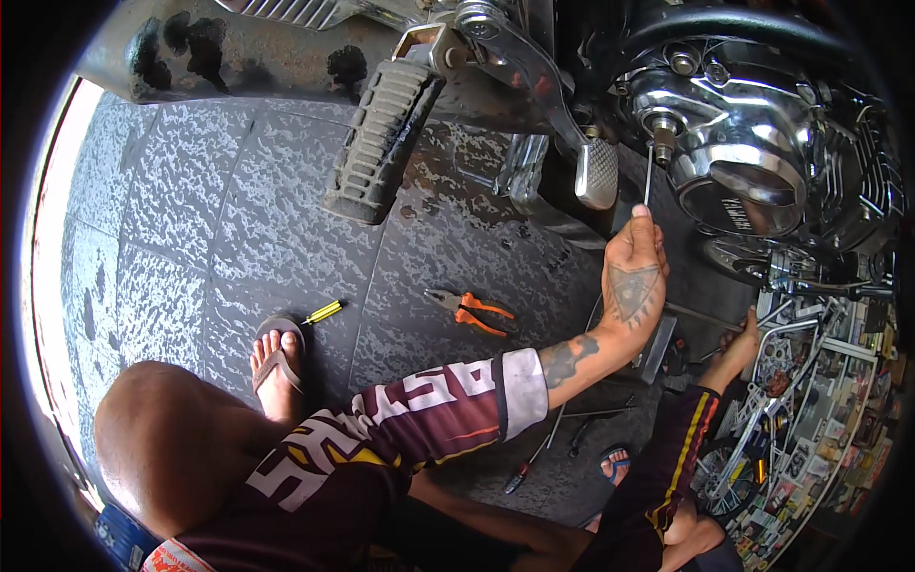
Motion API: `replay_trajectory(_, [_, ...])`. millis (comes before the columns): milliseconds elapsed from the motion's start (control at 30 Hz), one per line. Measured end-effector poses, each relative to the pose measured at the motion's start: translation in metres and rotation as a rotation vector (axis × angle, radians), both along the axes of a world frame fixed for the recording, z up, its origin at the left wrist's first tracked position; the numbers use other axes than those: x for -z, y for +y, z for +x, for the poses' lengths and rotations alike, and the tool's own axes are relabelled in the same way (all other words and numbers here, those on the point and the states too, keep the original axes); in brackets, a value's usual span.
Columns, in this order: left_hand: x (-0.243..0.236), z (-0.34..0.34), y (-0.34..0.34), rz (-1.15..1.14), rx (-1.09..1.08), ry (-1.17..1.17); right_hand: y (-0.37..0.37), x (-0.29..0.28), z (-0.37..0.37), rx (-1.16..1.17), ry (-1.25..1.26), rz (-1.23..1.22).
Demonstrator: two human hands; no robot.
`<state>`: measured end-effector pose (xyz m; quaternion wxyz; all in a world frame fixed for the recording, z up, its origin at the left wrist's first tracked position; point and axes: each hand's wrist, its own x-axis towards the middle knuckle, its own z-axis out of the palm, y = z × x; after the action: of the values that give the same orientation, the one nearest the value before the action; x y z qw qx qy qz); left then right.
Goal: The person uses a T-handle socket wrench to unscrew and remove bolts from a motorcycle engine cover, then places the bolts and the cover into a metal tray.
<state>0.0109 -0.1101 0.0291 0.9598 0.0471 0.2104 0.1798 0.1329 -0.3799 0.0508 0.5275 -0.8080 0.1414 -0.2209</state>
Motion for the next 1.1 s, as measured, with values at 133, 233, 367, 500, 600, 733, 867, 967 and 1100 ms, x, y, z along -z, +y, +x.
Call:
replay_trajectory(133, [-0.003, -0.002, 0.001, -0.015, 0.009, 0.0, 0.017, 0.052, -0.004, 0.041, 0.119, 0.197])
replay_trajectory(233, [-0.004, -0.006, 0.004, -0.006, 0.086, 0.011, 0.03, 0.091, -0.009, 0.04, 0.197, 0.336])
replay_trajectory(367, [0.001, -0.002, 0.002, 0.125, 0.029, 0.082, 0.052, 0.136, -0.013, 0.041, 0.271, 0.564])
replay_trajectory(500, [0.001, -0.004, 0.01, 0.15, 0.028, 0.118, 0.078, 0.176, -0.019, 0.014, 0.295, 0.517])
replay_trajectory(600, [-0.006, -0.003, -0.002, 0.15, 0.083, 0.091, 0.004, 0.201, -0.003, -0.277, 0.19, 0.267])
replay_trajectory(733, [0.002, -0.007, 0.009, 0.102, 0.096, 0.074, 0.017, 0.17, -0.013, -0.231, 0.247, 0.406])
replay_trajectory(867, [-0.004, -0.014, 0.008, 0.039, 0.134, 0.008, 0.042, 0.091, -0.033, 0.084, 0.077, 0.36])
replay_trajectory(967, [-0.007, -0.03, -0.002, 0.007, 0.173, -0.04, 0.022, 0.041, -0.043, 0.132, -0.084, 0.186])
replay_trajectory(1100, [-0.003, -0.03, -0.001, -0.071, 0.156, -0.056, -0.002, -0.031, -0.044, 0.129, -0.347, -0.131])
